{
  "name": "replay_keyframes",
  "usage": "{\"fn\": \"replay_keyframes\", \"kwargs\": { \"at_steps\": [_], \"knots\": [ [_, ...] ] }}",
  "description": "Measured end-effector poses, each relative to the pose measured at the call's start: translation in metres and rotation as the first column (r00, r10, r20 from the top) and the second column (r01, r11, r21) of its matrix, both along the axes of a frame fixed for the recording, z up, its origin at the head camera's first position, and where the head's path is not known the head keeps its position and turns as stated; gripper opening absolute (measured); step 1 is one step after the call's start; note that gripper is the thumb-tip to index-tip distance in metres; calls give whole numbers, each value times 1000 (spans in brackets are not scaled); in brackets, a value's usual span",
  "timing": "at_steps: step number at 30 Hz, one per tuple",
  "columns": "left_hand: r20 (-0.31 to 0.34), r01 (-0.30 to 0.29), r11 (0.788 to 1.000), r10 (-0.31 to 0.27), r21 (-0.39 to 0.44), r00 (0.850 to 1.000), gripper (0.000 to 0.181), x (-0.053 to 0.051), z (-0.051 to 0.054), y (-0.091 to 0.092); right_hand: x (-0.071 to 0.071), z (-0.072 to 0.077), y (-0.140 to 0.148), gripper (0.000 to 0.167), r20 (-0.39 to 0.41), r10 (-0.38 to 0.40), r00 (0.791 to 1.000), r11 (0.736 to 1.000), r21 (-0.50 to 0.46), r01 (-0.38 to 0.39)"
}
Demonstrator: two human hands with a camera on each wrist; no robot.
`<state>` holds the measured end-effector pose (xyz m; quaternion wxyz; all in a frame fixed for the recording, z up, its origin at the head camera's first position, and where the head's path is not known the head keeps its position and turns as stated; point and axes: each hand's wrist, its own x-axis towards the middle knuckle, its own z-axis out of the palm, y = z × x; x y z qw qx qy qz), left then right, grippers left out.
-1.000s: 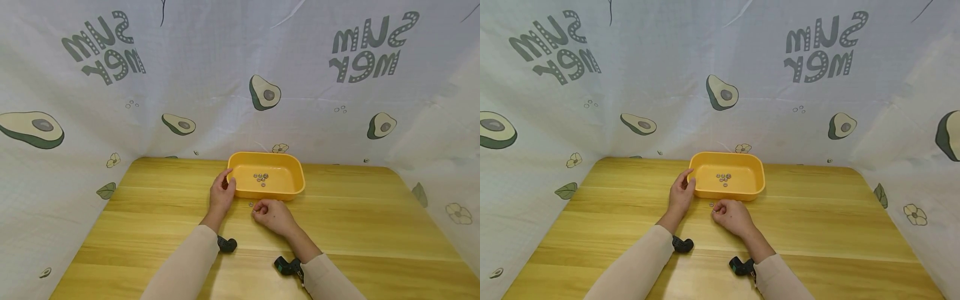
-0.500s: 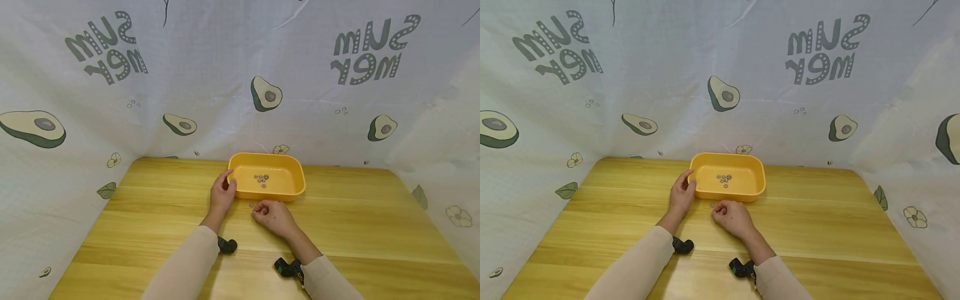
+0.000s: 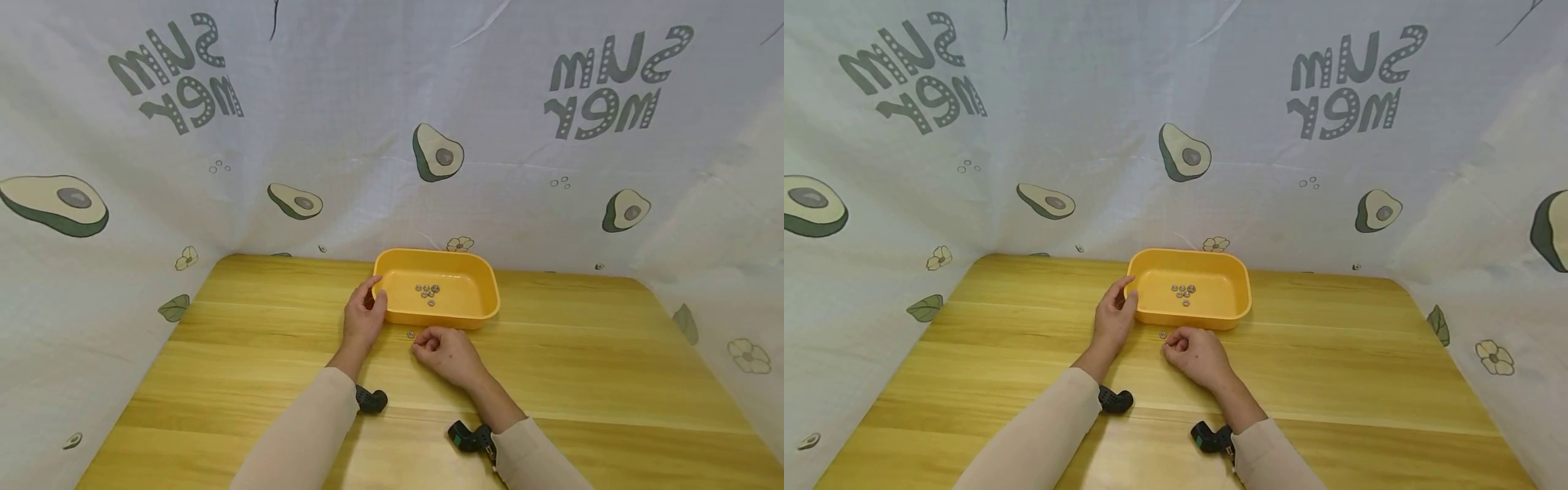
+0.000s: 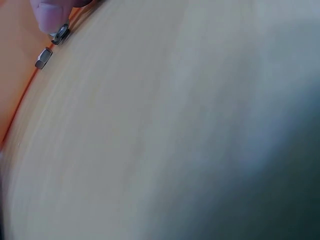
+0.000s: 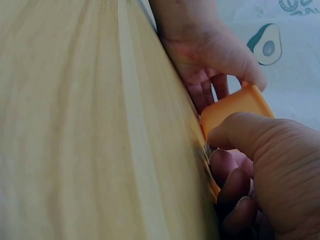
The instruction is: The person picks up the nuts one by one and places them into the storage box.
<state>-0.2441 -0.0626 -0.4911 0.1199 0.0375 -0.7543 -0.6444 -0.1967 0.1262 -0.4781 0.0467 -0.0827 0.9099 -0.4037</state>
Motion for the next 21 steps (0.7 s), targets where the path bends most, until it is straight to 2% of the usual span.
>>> {"fn": "replay_keyframes", "kwargs": {
  "at_steps": [6,9,16,21],
  "knots": [
    [5,4,1000,-4,11,1000,39,1,2,0,1,1,-1,7,6,10,1000,1000,-29,-10],
    [7,0,1000,-1,12,1000,38,1,2,0,1,7,-3,6,-22,8,1000,999,-44,-9],
    [11,1,1000,-2,17,1000,39,0,0,0,2,32,-2,10,-107,-61,992,998,-39,57],
    [23,17,1000,-18,20,1000,40,1,1,-1,-13,51,6,12,-210,-70,975,997,7,73]
  ]
}}
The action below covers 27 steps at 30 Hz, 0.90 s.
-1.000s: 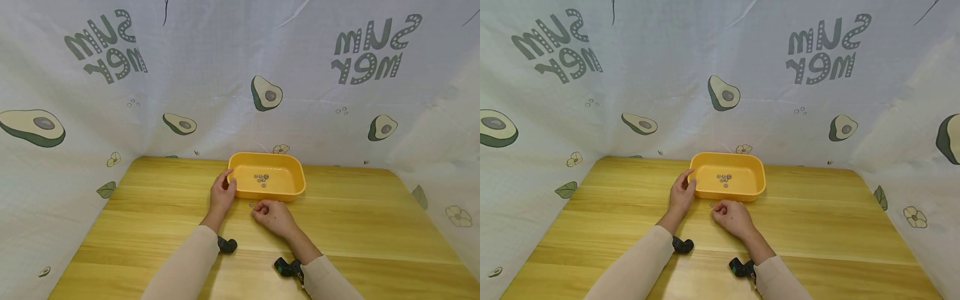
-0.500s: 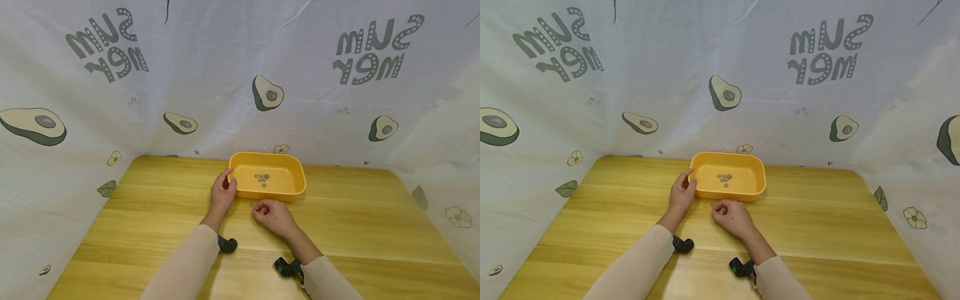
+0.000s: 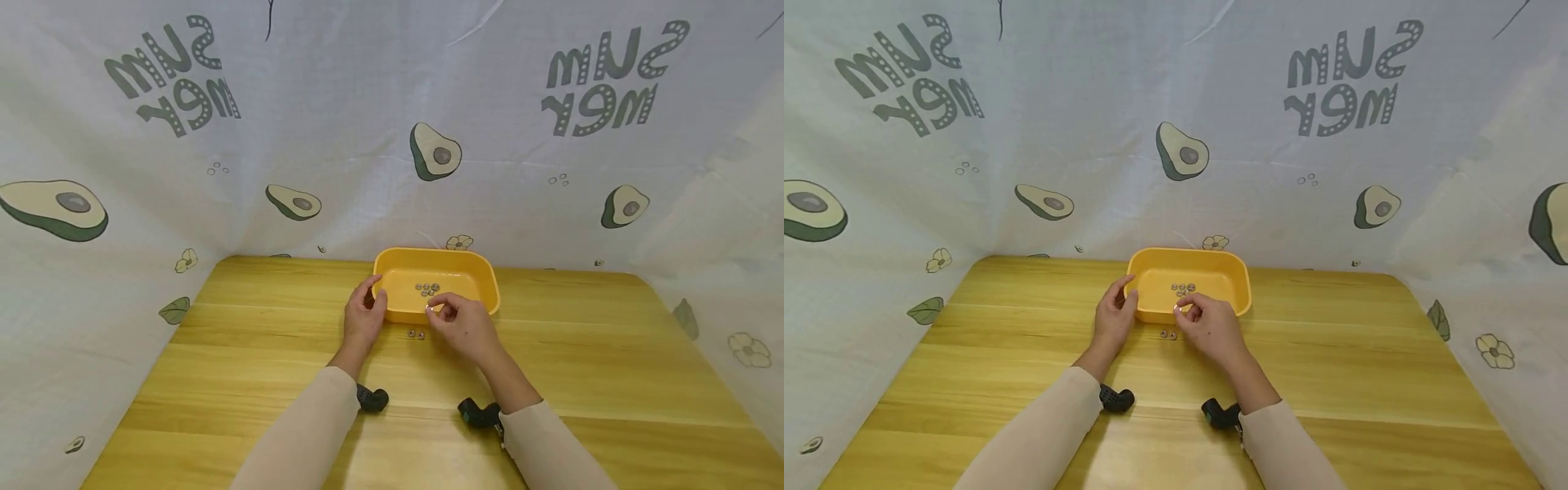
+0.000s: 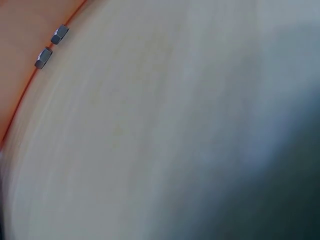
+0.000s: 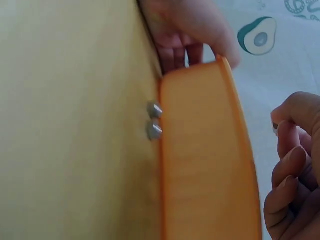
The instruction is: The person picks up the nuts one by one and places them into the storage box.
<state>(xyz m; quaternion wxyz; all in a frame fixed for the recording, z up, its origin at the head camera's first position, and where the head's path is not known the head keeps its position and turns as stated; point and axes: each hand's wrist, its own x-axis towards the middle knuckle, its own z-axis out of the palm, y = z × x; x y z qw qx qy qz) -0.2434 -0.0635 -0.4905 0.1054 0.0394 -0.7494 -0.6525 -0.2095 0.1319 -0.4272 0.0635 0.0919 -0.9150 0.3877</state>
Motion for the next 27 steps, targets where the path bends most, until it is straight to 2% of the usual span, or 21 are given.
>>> {"fn": "replay_keyframes", "kwargs": {
  "at_steps": [3,7,11,14,18,27],
  "knots": [
    [-5,-4,1000,4,0,1000,39,0,0,-1,-18,9,2,12,-2,28,1000,999,43,-28],
    [-4,-7,1000,7,-2,1000,38,-1,0,-3,-45,14,2,14,75,79,994,993,87,-85],
    [-12,-11,1000,11,-11,1000,37,-2,-1,-2,-70,10,0,18,183,110,977,984,117,-133],
    [-19,-14,1000,13,-9,1000,37,-3,-2,-1,-84,4,-1,18,252,124,960,983,102,-154],
    [-15,-9,1000,9,-2,1000,37,-4,-2,1,-93,-2,-1,16,294,145,945,982,74,-174],
    [-4,-22,1000,22,-17,1000,38,-3,-1,2,-97,-8,-2,17,322,164,932,984,18,-179]
  ]
}}
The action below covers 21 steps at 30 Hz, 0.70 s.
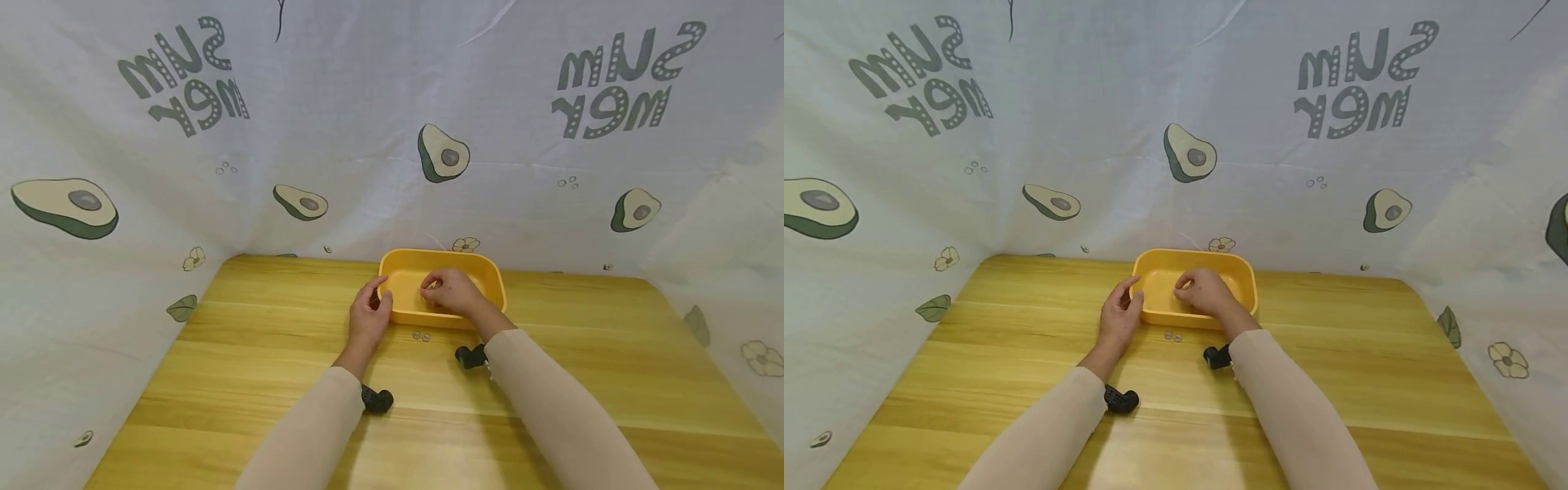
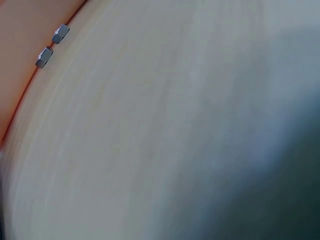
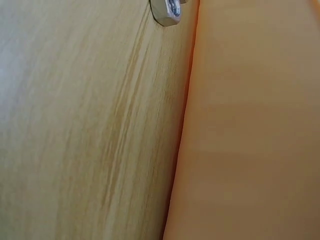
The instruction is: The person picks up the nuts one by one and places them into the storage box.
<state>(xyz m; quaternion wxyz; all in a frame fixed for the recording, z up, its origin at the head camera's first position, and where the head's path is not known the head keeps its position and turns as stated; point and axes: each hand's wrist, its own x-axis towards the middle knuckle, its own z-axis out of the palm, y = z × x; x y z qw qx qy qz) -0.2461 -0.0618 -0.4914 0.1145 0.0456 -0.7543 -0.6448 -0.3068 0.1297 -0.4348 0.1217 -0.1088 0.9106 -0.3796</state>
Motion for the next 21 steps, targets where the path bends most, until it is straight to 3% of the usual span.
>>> {"fn": "replay_keyframes", "kwargs": {
  "at_steps": [6,13,16,21],
  "knots": [
    [-4,-1,1000,1,8,1000,37,-2,-1,1,-2,-1,0,20,6,-7,1000,1000,6,7],
    [-3,2,1000,-2,11,1000,36,-1,-1,0,0,0,0,23,29,-75,997,996,-43,77],
    [-20,5,1000,-5,10,1000,37,-2,0,1,0,1,0,20,-12,-100,995,994,-35,99],
    [-37,7,1000,-7,10,999,37,-3,-2,0,4,7,-2,18,-154,-148,977,989,1,149]
  ]
}}
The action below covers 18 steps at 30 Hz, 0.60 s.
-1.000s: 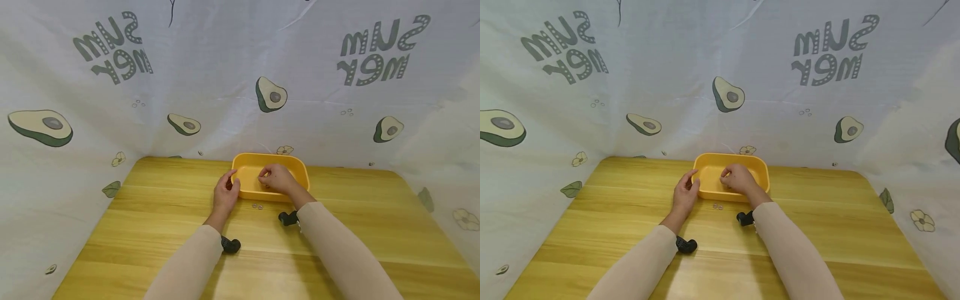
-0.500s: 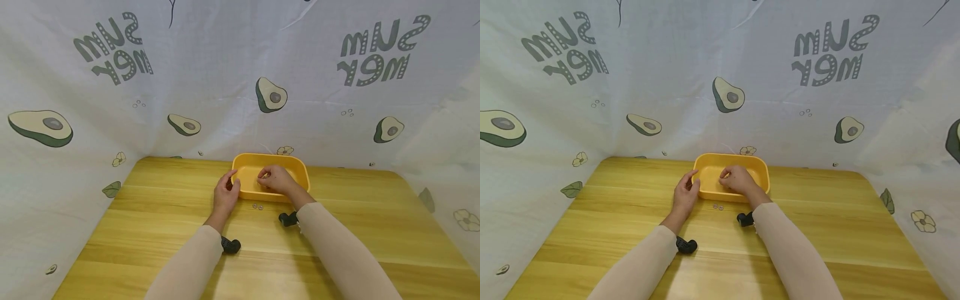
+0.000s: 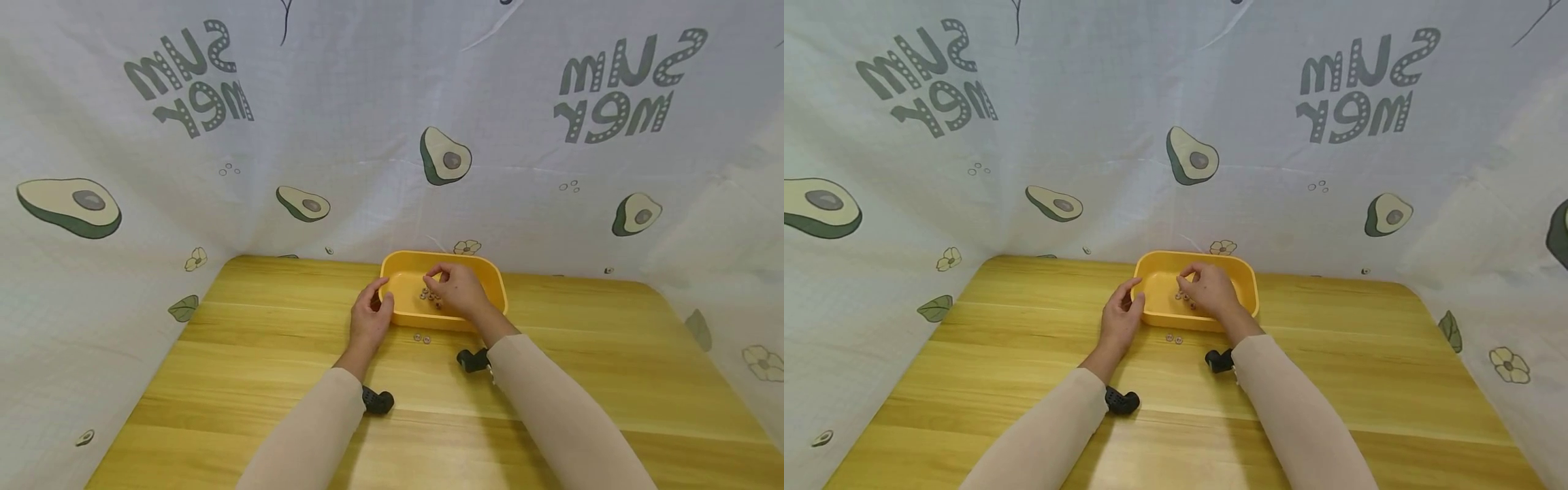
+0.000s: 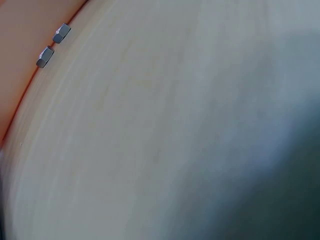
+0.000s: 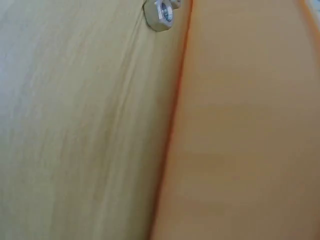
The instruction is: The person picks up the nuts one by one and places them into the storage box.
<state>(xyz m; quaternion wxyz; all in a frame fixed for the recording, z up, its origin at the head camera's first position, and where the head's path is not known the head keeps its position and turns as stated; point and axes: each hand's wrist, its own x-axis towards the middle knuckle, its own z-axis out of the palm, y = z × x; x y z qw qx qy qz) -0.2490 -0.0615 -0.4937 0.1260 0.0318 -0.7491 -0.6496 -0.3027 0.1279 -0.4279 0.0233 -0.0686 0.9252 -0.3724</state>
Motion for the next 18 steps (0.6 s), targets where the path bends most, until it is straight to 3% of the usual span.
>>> {"fn": "replay_keyframes", "kwargs": {
  "at_steps": [4,10,14,18],
  "knots": [
    [13,2,1000,-2,11,1000,37,1,1,0,10,14,-3,18,-95,-13,995,998,-58,7],
    [18,6,1000,-6,13,1000,38,1,2,-1,37,34,-11,14,-188,55,981,987,-135,-82],
    [20,16,1000,-16,7,1000,37,1,0,-2,56,34,-14,12,-196,88,977,985,-129,-114],
    [13,16,1000,-16,8,1000,37,2,0,-1,73,23,-17,9,-167,75,983,990,-109,-94]
  ]
}}
